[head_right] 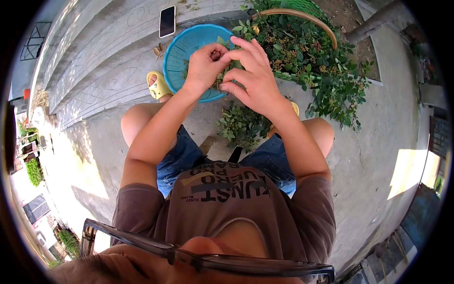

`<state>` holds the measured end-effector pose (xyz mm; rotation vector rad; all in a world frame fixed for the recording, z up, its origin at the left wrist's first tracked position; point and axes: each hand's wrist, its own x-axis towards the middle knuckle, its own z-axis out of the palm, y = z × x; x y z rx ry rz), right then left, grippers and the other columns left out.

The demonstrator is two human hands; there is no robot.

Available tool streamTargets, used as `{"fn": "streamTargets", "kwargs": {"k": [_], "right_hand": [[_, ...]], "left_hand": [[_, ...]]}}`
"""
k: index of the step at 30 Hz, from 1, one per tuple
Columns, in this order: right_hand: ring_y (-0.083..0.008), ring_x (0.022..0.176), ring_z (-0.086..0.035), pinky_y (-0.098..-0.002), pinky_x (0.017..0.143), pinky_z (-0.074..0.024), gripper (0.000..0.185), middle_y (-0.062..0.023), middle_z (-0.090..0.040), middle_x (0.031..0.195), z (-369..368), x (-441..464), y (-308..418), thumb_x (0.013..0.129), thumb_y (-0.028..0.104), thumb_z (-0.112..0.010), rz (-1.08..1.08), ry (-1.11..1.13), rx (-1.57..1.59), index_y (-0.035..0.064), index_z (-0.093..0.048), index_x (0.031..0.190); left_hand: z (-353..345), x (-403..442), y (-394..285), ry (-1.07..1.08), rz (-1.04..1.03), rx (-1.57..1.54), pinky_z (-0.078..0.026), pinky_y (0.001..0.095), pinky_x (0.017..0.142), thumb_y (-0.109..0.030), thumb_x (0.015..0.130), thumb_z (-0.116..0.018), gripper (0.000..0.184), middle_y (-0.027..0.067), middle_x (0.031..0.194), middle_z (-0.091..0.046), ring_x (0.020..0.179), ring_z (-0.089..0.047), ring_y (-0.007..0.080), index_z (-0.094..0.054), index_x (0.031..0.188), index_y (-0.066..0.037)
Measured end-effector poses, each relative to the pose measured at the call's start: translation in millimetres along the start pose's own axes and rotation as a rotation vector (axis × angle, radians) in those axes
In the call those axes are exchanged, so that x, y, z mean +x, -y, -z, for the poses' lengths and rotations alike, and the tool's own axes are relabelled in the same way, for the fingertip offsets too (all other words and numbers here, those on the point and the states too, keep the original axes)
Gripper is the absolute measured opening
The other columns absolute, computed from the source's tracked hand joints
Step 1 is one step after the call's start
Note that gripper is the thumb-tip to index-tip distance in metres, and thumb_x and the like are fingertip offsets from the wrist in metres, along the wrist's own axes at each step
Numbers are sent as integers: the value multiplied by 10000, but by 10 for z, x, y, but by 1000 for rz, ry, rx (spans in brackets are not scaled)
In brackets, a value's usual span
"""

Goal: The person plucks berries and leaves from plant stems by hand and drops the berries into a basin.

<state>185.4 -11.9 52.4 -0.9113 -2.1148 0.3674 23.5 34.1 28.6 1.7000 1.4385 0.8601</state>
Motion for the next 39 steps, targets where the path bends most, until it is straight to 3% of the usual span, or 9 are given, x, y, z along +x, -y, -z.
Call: {"fn": "streamTargets", "kwargs": {"k": [2, 7, 16, 19, 24, 30, 32, 35, 39], "right_hand": [[-309, 1188, -465, -448, 959, -383, 157, -43, -558, 1063, -25, -16, -17, 681, 85, -729, -59, -130, 120, 82, -616, 790], [-265, 1007, -544, -370, 856, -435, 178, -73, -583, 987, 104, -15, -171, 709, 61, -728, -132, -374, 145, 47, -634, 859], [-227, 860, -560, -343, 732, -422, 166, -40, -613, 847, 128, -35, -238, 711, 109, -737, -163, -315, -27, 64, -648, 844], [-224, 812, -554, -350, 691, -409, 125, -40, -604, 808, 105, -33, -266, 740, 131, -716, -125, -357, -198, 60, -634, 804], [-237, 729, -535, -336, 652, -411, 136, -67, -575, 747, 99, -74, -288, 802, 150, -662, -328, -329, -30, 23, -613, 802], [-99, 687, -473, -244, 621, -384, 191, -18, -530, 754, 163, -156, -380, 887, 176, -595, -533, -161, 203, -11, -585, 850], [-174, 720, -536, -292, 666, -429, 170, -72, -580, 770, 183, -167, -381, 866, 167, -609, -580, -113, 290, -3, -600, 868], [-164, 725, -529, -287, 675, -429, 153, -63, -578, 789, 145, -210, -472, 879, 153, -591, -513, -111, 392, 0, -592, 886], [-149, 739, -520, -275, 690, -426, 141, -52, -568, 802, 181, -293, -602, 891, 139, -572, -480, -98, 337, -1, -581, 902]], "left_hand": [[18, -1, 10, -8, -15, -15, -472, 318, 602, -163, 702, -679, 149, 84, 724, -621, 633, -584, 193, -640, 798, -55], [0, 3, 51, 26, 11, -181, -442, 282, 573, -118, 707, -660, 127, 39, 642, -581, 591, -529, 120, -638, 801, -36], [-1, -37, 21, 84, 60, -347, -397, 238, 550, -86, 719, -648, 99, -4, 607, -525, 574, -439, 67, -616, 782, -17], [15, -81, -45, 80, -75, -195, -380, 207, 556, -28, 770, -618, 55, -24, 707, -551, 615, -451, 38, -599, 819, -11], [-3, -65, -67, -144, -714, 297, -461, 331, 575, -9, 669, -651, 143, 78, 702, -534, 626, -546, 237, -580, 783, -57], [93, -27, -94, 70, -923, 286, -459, 349, 575, 11, 643, -663, 185, 71, 720, -515, 659, -543, 266, -556, 771, -68], [120, -23, -75, 112, -896, 244, -454, 349, 576, 11, 649, -664, 183, 75, 720, -515, 660, -539, 271, -558, 777, -66], [157, -23, -52, 199, -813, 145, -421, 305, 553, 5, 676, -666, 168, 58, 710, -499, 622, -510, 222, -563, 793, -59], [229, -117, -61, 480, -374, -170, -364, 228, 562, -5, 751, -651, 107, -8, 707, -482, 633, -444, 84, -569, 815, -34]]}}
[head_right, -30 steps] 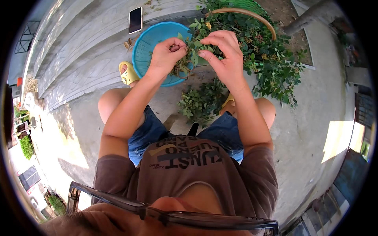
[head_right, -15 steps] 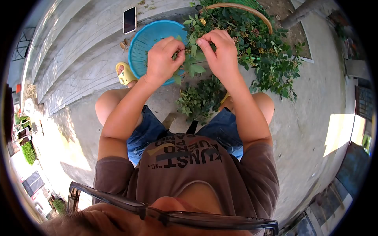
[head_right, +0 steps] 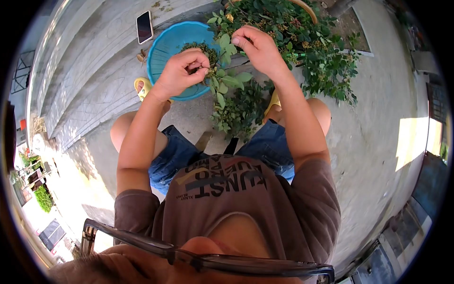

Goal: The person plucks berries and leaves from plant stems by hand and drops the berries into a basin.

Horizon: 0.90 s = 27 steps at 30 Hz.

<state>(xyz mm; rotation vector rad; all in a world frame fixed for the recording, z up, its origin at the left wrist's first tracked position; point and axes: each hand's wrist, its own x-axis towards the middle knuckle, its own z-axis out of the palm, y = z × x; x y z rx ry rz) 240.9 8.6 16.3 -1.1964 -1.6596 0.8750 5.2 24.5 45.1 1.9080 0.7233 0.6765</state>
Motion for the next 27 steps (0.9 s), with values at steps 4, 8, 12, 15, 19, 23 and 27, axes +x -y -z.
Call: {"fn": "streamTargets", "kwargs": {"k": [4, 8, 12, 15, 19, 23, 27], "right_hand": [[-70, 759, -434, -214, 699, -370, 123, 22, -495, 810, 139, -20, 17, 923, 130, -540, -24, -57, 57, 11, -556, 895], [-68, 781, -437, -213, 735, -368, 110, 31, -508, 840, 212, -30, 57, 927, 131, -537, -145, -83, 151, 30, -558, 888], [-69, 750, -463, -232, 701, -403, 135, 26, -542, 799, 199, -6, 72, 918, 152, -558, -53, -137, 137, 19, -582, 915], [-78, 805, -547, -233, 742, -442, 120, -5, -636, 886, 142, -59, 228, 881, 132, -609, -53, -79, 217, 24, -597, 932], [-129, 754, -602, -269, 675, -479, 222, -24, -660, 777, -29, -110, 324, 775, 109, -711, 73, -42, -30, 34, -622, 964], [-143, 762, -610, -280, 670, -484, 246, -29, -671, 782, -179, -122, 408, 754, 109, -722, 74, -85, -54, 49, -638, 977], [-131, 770, -622, -276, 685, -495, 256, -28, -679, 792, -219, -108, 388, 744, 87, -723, -7, -66, 14, 48, -646, 985]], "left_hand": [[50, -27, 64, -85, 259, -506, -378, 208, 584, -54, 819, -642, 65, -50, 763, -512, 650, -428, 33, -627, 882, -54], [76, -56, 59, -142, 408, -1058, -380, 206, 592, -77, 853, -615, 76, -41, 770, -520, 650, -431, 47, -604, 925, -54], [85, -47, 26, -186, 417, -1185, -375, 211, 575, -59, 863, -594, 49, -42, 749, -507, 626, -421, 58, -591, 911, -49], [52, -25, 104, -240, 372, -1143, -357, 217, 558, -44, 870, -574, 49, -37, 757, -525, 616, -407, 64, -593, 913, -56], [2, 6, 83, -325, 374, -1023, -325, 210, 531, -52, 867, -582, 23, -48, 683, -470, 592, -386, 49, -587, 887, -43], [-66, 36, 71, -339, 369, -896, -304, 203, 522, -68, 852, -598, 25, -54, 678, -470, 582, -373, 37, -593, 850, -43], [-134, 41, 66, -339, 398, -679, -317, 195, 530, -99, 830, -629, 54, -60, 691, -483, 588, -386, 33, -607, 838, -51]]}}
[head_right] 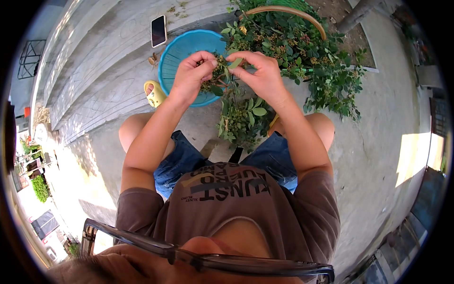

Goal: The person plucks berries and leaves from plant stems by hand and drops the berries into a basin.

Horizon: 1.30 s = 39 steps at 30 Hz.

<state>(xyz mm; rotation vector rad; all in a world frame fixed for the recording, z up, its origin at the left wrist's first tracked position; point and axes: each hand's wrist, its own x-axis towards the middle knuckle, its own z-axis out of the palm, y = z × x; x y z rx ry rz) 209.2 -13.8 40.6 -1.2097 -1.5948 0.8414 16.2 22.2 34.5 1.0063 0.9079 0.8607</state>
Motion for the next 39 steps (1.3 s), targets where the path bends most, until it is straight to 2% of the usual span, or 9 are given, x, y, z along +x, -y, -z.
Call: {"fn": "streamTargets", "kwargs": {"k": [9, 11, 15, 18, 20, 28, 30, 33, 39], "right_hand": [[-121, 797, -608, -272, 734, -485, 265, -19, -679, 922, 101, 24, 69, 735, -46, -636, 2, 82, 78, 39, -662, 985], [-166, 799, -615, -302, 734, -481, 264, -39, -679, 910, 115, 29, 76, 722, -30, -657, 243, 134, -144, 54, -669, 971], [-184, 752, -622, -323, 697, -474, 200, -29, -666, 785, 21, 51, -5, 712, 89, -732, 404, 77, -191, 87, -675, 903], [-165, 715, -617, -304, 673, -476, 163, -41, -664, 780, 7, 31, -24, 740, 88, -712, 297, -21, -174, 81, -672, 897], [-86, 759, -562, -241, 696, -450, 117, -4, -646, 819, 68, 28, 1, 822, 52, -645, -46, 38, -22, 36, -643, 938], [-48, 690, -536, -206, 649, -437, 91, 27, -597, 736, 218, 95, -242, 890, 100, -596, -122, -62, 318, 38, -620, 953], [-49, 687, -535, -206, 647, -433, 99, 25, -600, 739, 219, 96, -272, 894, 105, -593, -156, -90, 370, 37, -621, 960], [-52, 686, -535, -208, 643, -428, 114, 17, -607, 749, 226, 107, -338, 903, 113, -587, -213, -129, 461, 32, -622, 974], [-80, 712, -554, -215, 635, -433, 139, -13, -623, 803, 212, 113, -424, 912, 132, -582, -252, -164, 668, 22, -616, 990]], "left_hand": [[1, -2, 19, 9, 61, -88, -299, 206, 518, -46, 848, -595, 16, -49, 670, -467, 569, -365, 42, -589, 858, -35], [13, -5, 4, 5, 76, -134, -300, 208, 518, -43, 849, -594, 15, -47, 670, -467, 567, -364, 43, -588, 859, -33], [12, -9, 24, 8, 101, -138, -302, 210, 517, -44, 853, -592, 22, -48, 673, -463, 568, -361, 40, -588, 870, -30], [4, -26, -3, 45, 129, -106, -295, 197, 518, -81, 842, -618, 46, -52, 688, -475, 577, -367, 31, -595, 852, -42], [-17, -60, -66, 92, 168, -86, -299, 197, 522, -86, 844, -620, 49, -51, 705, -484, 589, -372, 32, -594, 851, -45], [107, -7, -89, 163, 248, -104, -327, 204, 547, -111, 848, -617, 48, -50, 745, -504, 631, -397, 31, -600, 852, -67], [312, 122, -58, 41, 84, 197, -363, 216, 565, -122, 837, -615, 78, -47, 749, -506, 659, -432, 48, -602, 863, -50], [593, 318, -13, -227, -164, 915, -460, 332, 714, -127, 809, -573, 141, 87, 829, -605, 792, -587, 225, -618, 919, -52], [1175, 702, 418, -378, -459, 1363, -462, 393, 839, -108, 797, -537, 209, 130, 981, -611, 975, -575, 304, -638, 980, -99]]}}
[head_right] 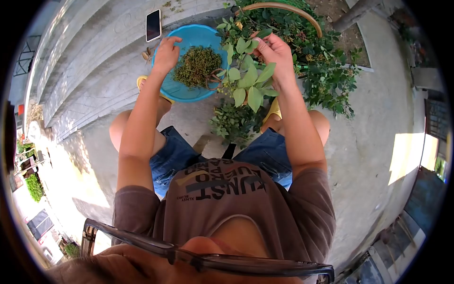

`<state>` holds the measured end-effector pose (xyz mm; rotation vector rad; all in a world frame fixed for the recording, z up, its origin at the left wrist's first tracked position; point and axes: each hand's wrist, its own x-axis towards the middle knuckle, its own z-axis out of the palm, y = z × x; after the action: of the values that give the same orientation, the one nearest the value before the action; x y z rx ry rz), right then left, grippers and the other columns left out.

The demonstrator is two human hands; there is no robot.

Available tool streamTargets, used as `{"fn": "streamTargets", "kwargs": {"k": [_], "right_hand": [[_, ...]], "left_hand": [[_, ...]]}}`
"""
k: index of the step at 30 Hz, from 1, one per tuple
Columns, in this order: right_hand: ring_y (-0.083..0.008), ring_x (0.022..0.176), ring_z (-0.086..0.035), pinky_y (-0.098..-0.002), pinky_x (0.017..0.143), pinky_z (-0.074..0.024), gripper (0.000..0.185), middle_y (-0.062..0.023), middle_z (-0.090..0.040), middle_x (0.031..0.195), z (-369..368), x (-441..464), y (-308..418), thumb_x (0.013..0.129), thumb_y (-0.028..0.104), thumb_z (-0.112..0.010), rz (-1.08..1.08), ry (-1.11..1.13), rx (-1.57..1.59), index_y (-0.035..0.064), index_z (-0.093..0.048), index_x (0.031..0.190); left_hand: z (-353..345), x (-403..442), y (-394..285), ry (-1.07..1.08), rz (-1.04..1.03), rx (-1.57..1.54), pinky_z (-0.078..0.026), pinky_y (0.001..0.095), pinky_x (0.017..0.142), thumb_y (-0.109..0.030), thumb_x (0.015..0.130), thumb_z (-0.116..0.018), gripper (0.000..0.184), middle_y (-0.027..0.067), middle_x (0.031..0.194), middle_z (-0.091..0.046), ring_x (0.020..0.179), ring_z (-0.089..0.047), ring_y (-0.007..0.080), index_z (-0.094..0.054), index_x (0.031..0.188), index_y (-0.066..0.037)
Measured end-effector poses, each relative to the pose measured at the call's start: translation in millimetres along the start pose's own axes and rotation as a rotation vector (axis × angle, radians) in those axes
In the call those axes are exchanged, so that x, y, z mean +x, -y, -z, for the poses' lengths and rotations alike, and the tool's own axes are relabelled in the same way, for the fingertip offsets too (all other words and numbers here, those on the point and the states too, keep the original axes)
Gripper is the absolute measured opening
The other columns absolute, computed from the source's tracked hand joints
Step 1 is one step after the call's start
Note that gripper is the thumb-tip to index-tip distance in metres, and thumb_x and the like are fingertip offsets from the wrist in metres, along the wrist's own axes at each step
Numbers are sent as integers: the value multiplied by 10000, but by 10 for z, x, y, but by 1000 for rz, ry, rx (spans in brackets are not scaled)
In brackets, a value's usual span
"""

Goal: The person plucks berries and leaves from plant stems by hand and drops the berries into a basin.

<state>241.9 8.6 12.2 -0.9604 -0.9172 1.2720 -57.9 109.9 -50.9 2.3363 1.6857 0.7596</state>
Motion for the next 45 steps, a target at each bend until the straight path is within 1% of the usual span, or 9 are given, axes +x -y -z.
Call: {"fn": "streamTargets", "kwargs": {"k": [4, 7, 11, 13, 17, 20, 26, 35, 45], "right_hand": [[-101, 712, -564, -231, 634, -456, 138, -30, -632, 836, -4, -13, 31, 915, 133, -575, -72, -13, 168, 25, -608, 994], [-106, 722, -569, -238, 641, -471, 139, -36, -634, 835, 118, 40, -67, 913, 135, -575, 16, 59, 187, 31, -606, 1000], [-106, 723, -579, -235, 637, -473, 145, -43, -639, 836, 182, 90, -137, 906, 148, -587, -33, -17, 179, 30, -605, 988], [-113, 730, -595, -247, 641, -486, 147, -53, -645, 843, 102, 59, -89, 903, 153, -589, -98, -144, 155, 25, -601, 974], [-119, 732, -605, -261, 648, -497, 139, -52, -644, 840, 28, 29, -41, 904, 147, -586, -119, -178, 166, 23, -598, 965], [-128, 754, -615, -268, 665, -506, 132, -54, -647, 851, 2, 22, -77, 906, 139, -580, -98, -158, 215, 26, -598, 971], [-140, 764, -614, -270, 663, -501, 119, -58, -643, 865, -3, 45, -64, 909, 123, -575, -50, -171, 125, 24, -591, 973], [-133, 749, -592, -266, 669, -489, 122, -48, -628, 868, -21, 19, -32, 918, 103, -561, 111, -154, 167, 27, -583, 1011], [-126, 776, -579, -283, 749, -494, 134, -32, -614, 874, -27, 18, 23, 910, 109, -582, 226, -170, 141, 9, -590, 998]], "left_hand": [[1, -4, 30, -105, -72, 154, -472, 392, 824, -101, 811, -523, 204, 111, 1019, -612, 946, -583, 305, -652, 969, -119], [172, 19, -207, 142, 51, 32, -478, 402, 801, -91, 825, -525, 204, 71, 1006, -628, 929, -593, 317, -670, 959, -143], [348, -117, -749, 501, 280, -843, -473, 265, 756, -201, 909, -561, 187, 11, 882, -620, 871, -591, 151, -645, 1006, -64], [581, -234, -1099, 699, 373, -1146, -481, 275, 766, -257, 926, -557, 250, 14, 926, -598, 901, -585, 148, -612, 1026, -35], [670, -426, -1347, 805, 301, -1478, -496, 311, 778, -272, 906, -595, 292, 47, 1056, -565, 934, -572, 152, -536, 1083, -48], [652, -448, -1454, 748, 372, -1423, -494, 252, 702, -290, 850, -675, 287, 23, 897, -590, 861, -585, 122, -569, 943, -40], [519, -458, -1455, 725, 481, -1495, -504, 246, 678, -166, 855, -659, 160, 26, 825, -599, 776, -609, 119, -573, 815, -37], [582, -442, -1548, 702, 564, -1678, -539, 295, 720, -125, 856, -639, 158, 61, 907, -582, 866, -593, 141, -553, 921, -9], [506, -494, -1523, 688, 505, -1522, -549, 276, 702, -43, 825, -628, 184, 88, 889, -597, 778, -636, 173, -564, 975, 42]]}}
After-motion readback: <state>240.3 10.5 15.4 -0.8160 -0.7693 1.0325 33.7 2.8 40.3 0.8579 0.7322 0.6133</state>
